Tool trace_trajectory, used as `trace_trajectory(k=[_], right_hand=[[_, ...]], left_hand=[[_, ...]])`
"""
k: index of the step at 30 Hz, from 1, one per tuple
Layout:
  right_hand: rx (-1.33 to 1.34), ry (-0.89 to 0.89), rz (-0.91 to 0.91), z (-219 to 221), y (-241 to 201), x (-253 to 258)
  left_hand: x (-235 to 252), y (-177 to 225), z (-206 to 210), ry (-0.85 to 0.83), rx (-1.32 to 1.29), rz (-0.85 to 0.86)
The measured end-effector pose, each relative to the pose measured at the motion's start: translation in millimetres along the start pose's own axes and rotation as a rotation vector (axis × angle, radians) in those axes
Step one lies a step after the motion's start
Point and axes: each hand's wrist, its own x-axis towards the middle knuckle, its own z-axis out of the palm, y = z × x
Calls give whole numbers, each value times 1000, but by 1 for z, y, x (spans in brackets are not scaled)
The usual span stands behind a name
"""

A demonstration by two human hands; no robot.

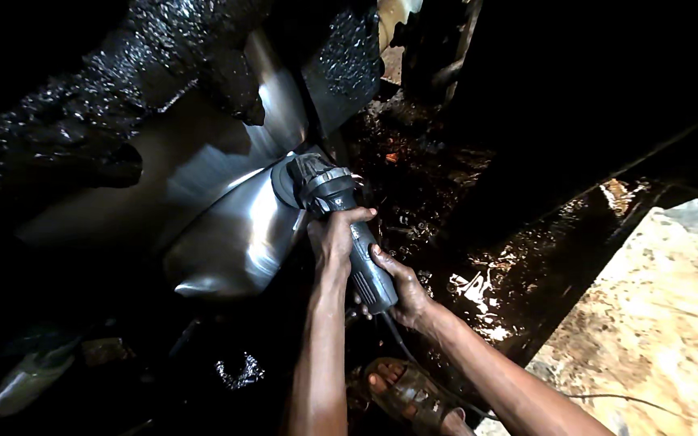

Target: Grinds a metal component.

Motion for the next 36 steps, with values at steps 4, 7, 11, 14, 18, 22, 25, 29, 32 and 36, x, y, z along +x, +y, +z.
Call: trace_trajectory(k=[4,7,11,14,18,22,25,29,32,36], right_hand=[[1,-8,-12,-3,-3,2],[23,-1,-20,-4,-7,4],[43,-23,-13,-8,-11,6],[49,-18,-17,-10,-15,7],[70,-9,-2,-12,-19,7],[63,3,0,-14,-22,8],[83,10,-3,-14,-25,11],[122,18,-8,-14,-29,9],[158,-10,3,-16,-28,10],[167,-3,23,-19,-31,10]], left_hand=[[0,5,5,-75,-3,-18],[1,8,9,-133,6,-17],[5,11,15,-137,21,-4],[10,10,20,-132,20,8],[8,15,26,-168,64,4],[8,18,30,-209,93,22],[7,22,32,-186,143,20],[5,27,37,-198,193,46],[7,26,40,-198,195,25],[12,24,44,-166,198,8]])
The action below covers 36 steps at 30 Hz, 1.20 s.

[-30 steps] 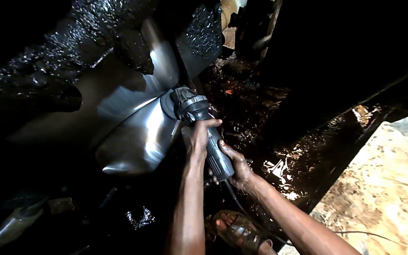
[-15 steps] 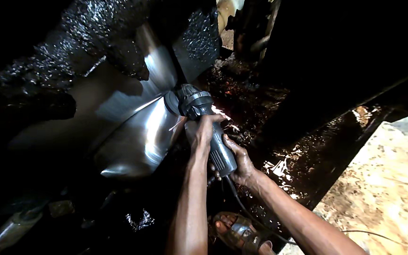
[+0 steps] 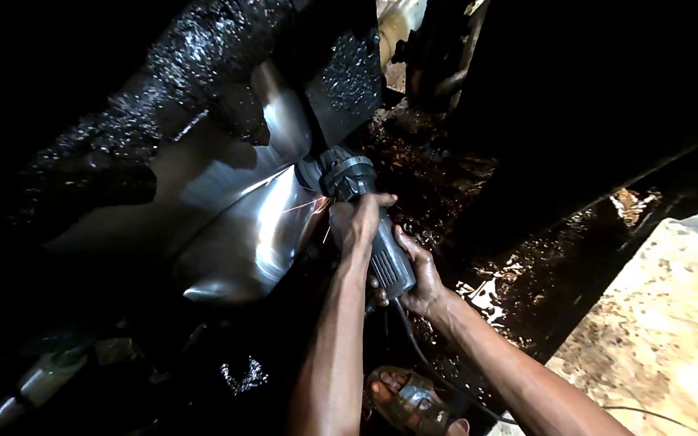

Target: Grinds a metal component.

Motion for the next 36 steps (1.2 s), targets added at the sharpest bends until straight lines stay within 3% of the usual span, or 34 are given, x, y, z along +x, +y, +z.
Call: trace_trajectory(k=[2,6,12,14,17,19,23,36], right_hand=[[19,5,10,-1,-1,0],[5,7,-36,-3,5,0],[-234,50,-138,-7,50,-36],[-361,43,-264,-6,68,-50],[-676,32,-603,-7,87,-60],[-775,44,-732,1,89,-63],[-743,22,-766,19,79,-69],[-643,40,-835,40,70,-54]], left_hand=[[4,-2,1,-44,18,-20],[8,-11,2,108,46,-59],[-44,-54,-25,67,-240,28],[-72,-72,-40,-4,-342,82],[-95,-89,-54,-148,-511,245],[-102,-89,-60,-231,-584,346],[-105,-73,-65,-355,-632,466],[-98,-44,-71,-325,-592,451]])
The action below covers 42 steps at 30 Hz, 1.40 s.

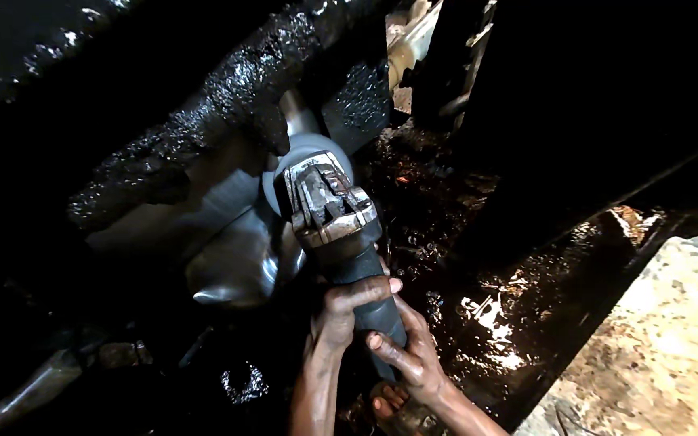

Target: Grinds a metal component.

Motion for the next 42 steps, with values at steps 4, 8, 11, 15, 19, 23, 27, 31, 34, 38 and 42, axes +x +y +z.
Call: trace_trajectory(k=[4,8,11,15,19,23,27,31,34,38,42], right_hand=[[51,1,22,0,3,4],[180,-16,70,1,3,6],[258,-32,94,2,2,6],[272,-37,100,1,1,5],[221,-27,85,1,1,4],[147,-19,74,1,1,3],[111,-11,83,-1,0,2],[81,-22,71,-3,0,2],[45,-17,55,-5,0,4],[14,-11,52,-5,-4,5],[5,-16,48,-5,-3,6]], left_hand=[[2,2,6,93,60,-20],[2,8,16,128,138,6],[3,11,19,140,189,28],[4,11,19,160,253,22],[1,9,16,170,210,2],[0,8,14,154,148,-1],[-1,6,13,169,137,-4],[-1,3,12,162,122,-11],[0,3,12,155,97,-9],[1,3,11,131,74,21],[1,3,11,135,62,10]])
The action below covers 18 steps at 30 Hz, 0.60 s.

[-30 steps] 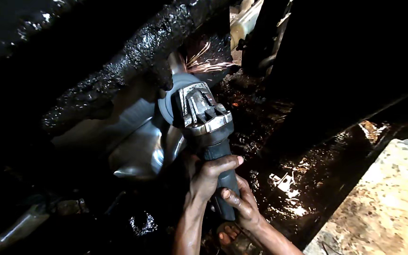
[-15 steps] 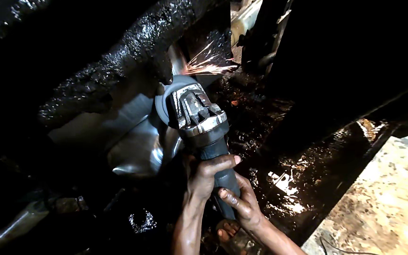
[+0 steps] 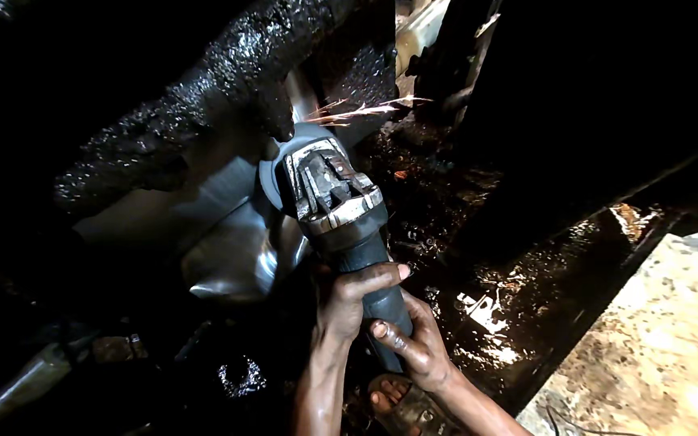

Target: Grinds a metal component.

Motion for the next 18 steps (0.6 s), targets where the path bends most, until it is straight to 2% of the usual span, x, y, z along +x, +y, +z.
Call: trace_trajectory(k=[18], right_hand=[[-56,-15,-33,-2,1,1]], left_hand=[[0,-3,-5,-23,-38,-3]])
